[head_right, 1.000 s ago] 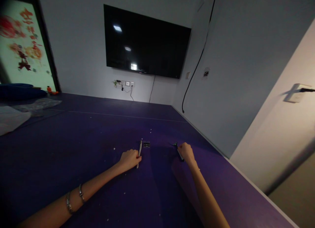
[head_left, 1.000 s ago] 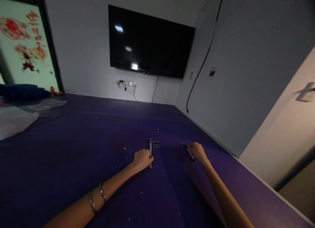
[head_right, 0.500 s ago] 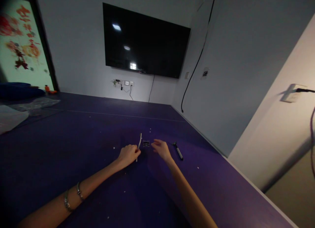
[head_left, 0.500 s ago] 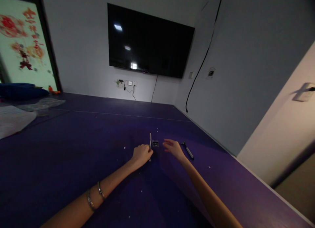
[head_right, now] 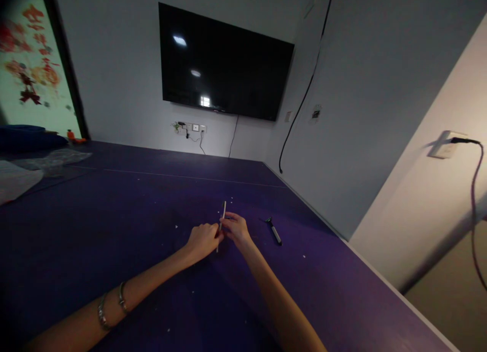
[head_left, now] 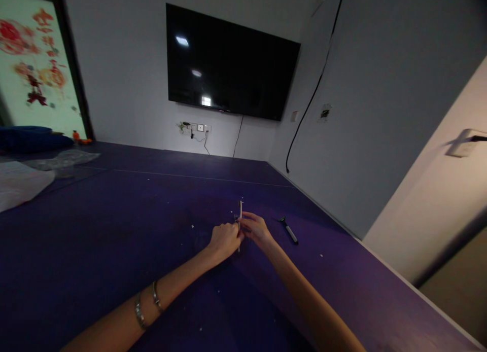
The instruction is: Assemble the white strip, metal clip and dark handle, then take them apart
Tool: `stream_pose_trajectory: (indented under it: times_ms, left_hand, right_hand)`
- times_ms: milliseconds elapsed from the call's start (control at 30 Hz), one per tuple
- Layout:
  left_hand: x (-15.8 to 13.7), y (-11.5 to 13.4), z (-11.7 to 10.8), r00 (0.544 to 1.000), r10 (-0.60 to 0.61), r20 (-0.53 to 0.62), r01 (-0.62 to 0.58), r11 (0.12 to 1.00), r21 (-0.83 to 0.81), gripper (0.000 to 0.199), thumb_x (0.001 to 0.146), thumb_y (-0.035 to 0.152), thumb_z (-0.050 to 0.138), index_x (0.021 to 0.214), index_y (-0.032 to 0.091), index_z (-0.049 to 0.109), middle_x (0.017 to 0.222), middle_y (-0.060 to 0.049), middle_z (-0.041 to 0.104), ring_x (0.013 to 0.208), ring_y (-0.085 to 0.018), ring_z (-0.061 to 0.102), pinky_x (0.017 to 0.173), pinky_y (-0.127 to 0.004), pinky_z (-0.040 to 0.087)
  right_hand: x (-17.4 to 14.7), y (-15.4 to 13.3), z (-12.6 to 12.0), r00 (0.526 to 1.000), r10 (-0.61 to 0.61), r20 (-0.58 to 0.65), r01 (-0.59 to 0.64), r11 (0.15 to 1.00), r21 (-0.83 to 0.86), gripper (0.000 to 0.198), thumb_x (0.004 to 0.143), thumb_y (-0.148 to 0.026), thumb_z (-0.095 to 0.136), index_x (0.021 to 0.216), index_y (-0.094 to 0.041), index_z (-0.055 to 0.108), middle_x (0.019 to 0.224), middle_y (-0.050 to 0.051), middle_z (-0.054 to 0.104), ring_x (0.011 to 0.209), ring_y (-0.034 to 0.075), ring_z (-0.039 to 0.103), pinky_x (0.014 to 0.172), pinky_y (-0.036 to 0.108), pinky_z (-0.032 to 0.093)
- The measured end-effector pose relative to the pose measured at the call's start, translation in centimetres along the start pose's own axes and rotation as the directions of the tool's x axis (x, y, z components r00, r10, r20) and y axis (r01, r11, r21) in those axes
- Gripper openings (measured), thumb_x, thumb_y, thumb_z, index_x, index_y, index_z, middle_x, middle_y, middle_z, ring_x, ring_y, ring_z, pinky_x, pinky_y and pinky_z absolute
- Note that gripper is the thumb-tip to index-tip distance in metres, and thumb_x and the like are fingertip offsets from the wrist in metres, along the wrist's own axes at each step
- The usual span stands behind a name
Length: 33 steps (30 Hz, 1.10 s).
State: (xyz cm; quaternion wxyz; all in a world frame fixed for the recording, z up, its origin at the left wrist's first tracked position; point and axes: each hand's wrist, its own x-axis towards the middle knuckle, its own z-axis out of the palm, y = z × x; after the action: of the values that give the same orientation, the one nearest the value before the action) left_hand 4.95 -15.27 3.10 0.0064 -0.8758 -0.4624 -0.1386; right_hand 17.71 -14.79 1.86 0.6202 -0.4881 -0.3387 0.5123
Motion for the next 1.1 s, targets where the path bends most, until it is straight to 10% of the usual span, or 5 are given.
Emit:
stream_pose_trajectory:
  times_ms: [267, 467, 767, 1100]
  left_hand:
    - [-0.7, 1.1, -0.5, 1.000, 0.006, -0.012, -0.007, 1.000, -0.021, 0.038, 0.088, 0.041, 0.032, 0.099, 0.017, 0.059, 0.085, -0.011, 0.068, 0.081, -0.026, 0.064, 0.071, -0.037, 0.046]
    - [-0.5, 0.6, -0.9, 0.998, 0.029, -0.061, -0.032, 0.999, -0.044, 0.042, 0.090, 0.041, 0.026, 0.092, 0.018, 0.061, 0.080, -0.008, 0.067, 0.077, -0.024, 0.064, 0.071, -0.036, 0.045]
    - [1.8, -1.9, 0.1, 0.999, 0.051, -0.004, -0.051, 0.994, -0.100, 0.029, 0.087, 0.034, 0.035, 0.086, 0.019, 0.060, 0.082, -0.005, 0.067, 0.077, -0.020, 0.063, 0.068, -0.028, 0.042]
    - [2.1, -4.0, 0.9, 0.998, 0.052, 0.042, -0.047, 0.991, -0.128, 0.026, 0.085, 0.029, 0.036, 0.085, 0.019, 0.060, 0.080, -0.005, 0.066, 0.075, -0.016, 0.061, 0.064, -0.024, 0.039]
  right_hand:
    - [-0.4, -0.8, -1.2, 0.998, -0.057, -0.003, 0.056, 0.997, -0.044, 0.034, 0.050, -0.019, 0.073, 0.083, -0.013, 0.065, 0.069, 0.003, 0.066, 0.061, 0.015, 0.060, 0.049, 0.023, 0.045]
    - [0.5, -4.1, -6.9, 0.972, -0.202, -0.122, 0.167, 0.953, -0.251, 0.023, 0.059, -0.025, 0.067, 0.077, -0.011, 0.069, 0.071, 0.006, 0.068, 0.060, 0.014, 0.061, 0.058, 0.026, 0.050]
    - [1.0, -7.3, -18.6, 0.850, -0.434, -0.298, 0.015, 0.585, -0.811, 0.019, 0.059, -0.022, 0.062, 0.070, -0.010, 0.073, 0.056, 0.005, 0.065, 0.062, 0.021, 0.062, 0.053, 0.023, 0.043]
    - [2.3, -5.0, -19.9, 0.902, -0.363, -0.235, -0.172, 0.198, -0.965, 0.016, 0.060, -0.012, 0.057, 0.064, -0.011, 0.072, 0.062, 0.009, 0.067, 0.063, 0.018, 0.062, 0.050, 0.019, 0.036]
